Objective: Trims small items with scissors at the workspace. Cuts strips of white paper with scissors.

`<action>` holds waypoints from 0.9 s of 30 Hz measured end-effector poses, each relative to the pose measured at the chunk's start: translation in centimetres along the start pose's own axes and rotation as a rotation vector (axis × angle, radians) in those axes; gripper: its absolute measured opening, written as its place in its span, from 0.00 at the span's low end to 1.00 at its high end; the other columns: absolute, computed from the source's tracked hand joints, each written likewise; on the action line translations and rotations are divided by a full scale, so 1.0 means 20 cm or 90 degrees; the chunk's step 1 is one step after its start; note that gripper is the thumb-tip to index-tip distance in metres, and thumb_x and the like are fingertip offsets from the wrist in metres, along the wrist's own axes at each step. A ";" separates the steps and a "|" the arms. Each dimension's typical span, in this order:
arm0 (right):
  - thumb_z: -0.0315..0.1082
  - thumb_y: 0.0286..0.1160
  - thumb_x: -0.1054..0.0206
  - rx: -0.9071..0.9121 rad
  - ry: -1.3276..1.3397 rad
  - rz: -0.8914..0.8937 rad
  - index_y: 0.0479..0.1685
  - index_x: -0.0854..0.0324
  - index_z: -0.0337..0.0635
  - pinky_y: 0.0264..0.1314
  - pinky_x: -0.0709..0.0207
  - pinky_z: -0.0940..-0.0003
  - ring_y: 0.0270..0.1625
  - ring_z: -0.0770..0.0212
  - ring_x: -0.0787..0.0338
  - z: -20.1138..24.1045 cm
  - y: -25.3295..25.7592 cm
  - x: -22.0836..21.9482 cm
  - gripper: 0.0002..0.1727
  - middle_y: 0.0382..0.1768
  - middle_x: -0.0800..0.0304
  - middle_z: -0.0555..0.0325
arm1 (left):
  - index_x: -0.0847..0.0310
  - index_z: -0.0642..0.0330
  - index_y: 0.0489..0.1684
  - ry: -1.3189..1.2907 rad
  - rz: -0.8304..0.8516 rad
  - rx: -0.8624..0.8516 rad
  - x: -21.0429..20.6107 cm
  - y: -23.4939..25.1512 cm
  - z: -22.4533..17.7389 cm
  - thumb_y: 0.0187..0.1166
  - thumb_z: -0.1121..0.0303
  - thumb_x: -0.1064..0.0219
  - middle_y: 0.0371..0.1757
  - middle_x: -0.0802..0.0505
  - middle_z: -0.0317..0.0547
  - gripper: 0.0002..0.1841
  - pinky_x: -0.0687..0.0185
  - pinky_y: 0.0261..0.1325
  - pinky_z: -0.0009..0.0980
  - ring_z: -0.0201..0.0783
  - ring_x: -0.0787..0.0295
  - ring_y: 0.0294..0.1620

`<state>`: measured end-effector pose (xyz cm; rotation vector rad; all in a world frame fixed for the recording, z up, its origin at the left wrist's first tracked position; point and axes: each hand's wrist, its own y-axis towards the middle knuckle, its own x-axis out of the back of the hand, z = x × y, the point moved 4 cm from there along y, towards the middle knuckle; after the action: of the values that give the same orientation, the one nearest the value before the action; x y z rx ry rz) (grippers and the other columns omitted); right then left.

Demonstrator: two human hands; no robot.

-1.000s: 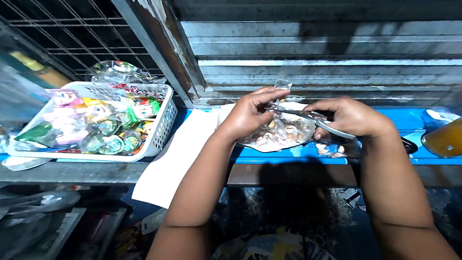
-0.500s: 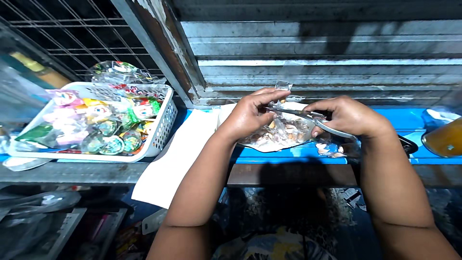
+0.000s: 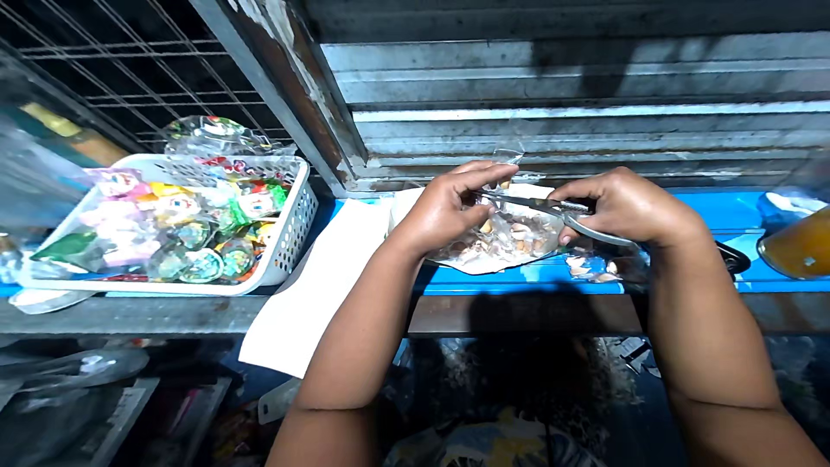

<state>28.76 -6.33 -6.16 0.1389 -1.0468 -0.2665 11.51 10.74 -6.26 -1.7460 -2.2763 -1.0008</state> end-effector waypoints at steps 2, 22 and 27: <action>0.46 0.53 0.15 -0.005 -0.002 0.000 0.54 0.07 0.49 0.43 0.16 0.64 0.36 0.72 0.10 0.00 0.00 0.00 0.25 0.36 0.05 0.63 | 0.20 0.63 0.74 -0.003 0.002 -0.006 0.00 0.00 0.00 0.72 0.86 0.33 0.74 0.16 0.48 0.27 0.16 0.58 0.21 0.26 0.13 0.58; 0.29 0.60 0.23 -0.068 0.419 -0.066 0.56 0.18 0.41 0.24 0.23 0.85 0.25 0.80 0.15 0.02 0.03 -0.03 0.21 0.34 0.05 0.69 | 0.67 0.54 0.97 -0.081 -0.019 0.049 -0.02 0.02 0.02 0.67 0.87 0.31 0.82 0.24 0.45 0.55 0.17 0.38 0.22 0.24 0.15 0.33; 0.18 0.57 0.22 -0.021 0.488 -0.192 0.59 0.22 0.39 0.37 0.13 0.80 0.37 0.73 0.06 0.12 0.08 -0.17 0.26 0.41 0.04 0.62 | 0.68 0.58 0.96 -0.095 -0.030 0.024 -0.10 0.02 0.01 0.67 0.86 0.30 0.76 0.23 0.48 0.56 0.14 0.40 0.22 0.26 0.14 0.35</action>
<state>25.30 -3.82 -7.49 0.3392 -0.2557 -0.4574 12.60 9.24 -7.14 -1.8172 -2.4192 -0.8550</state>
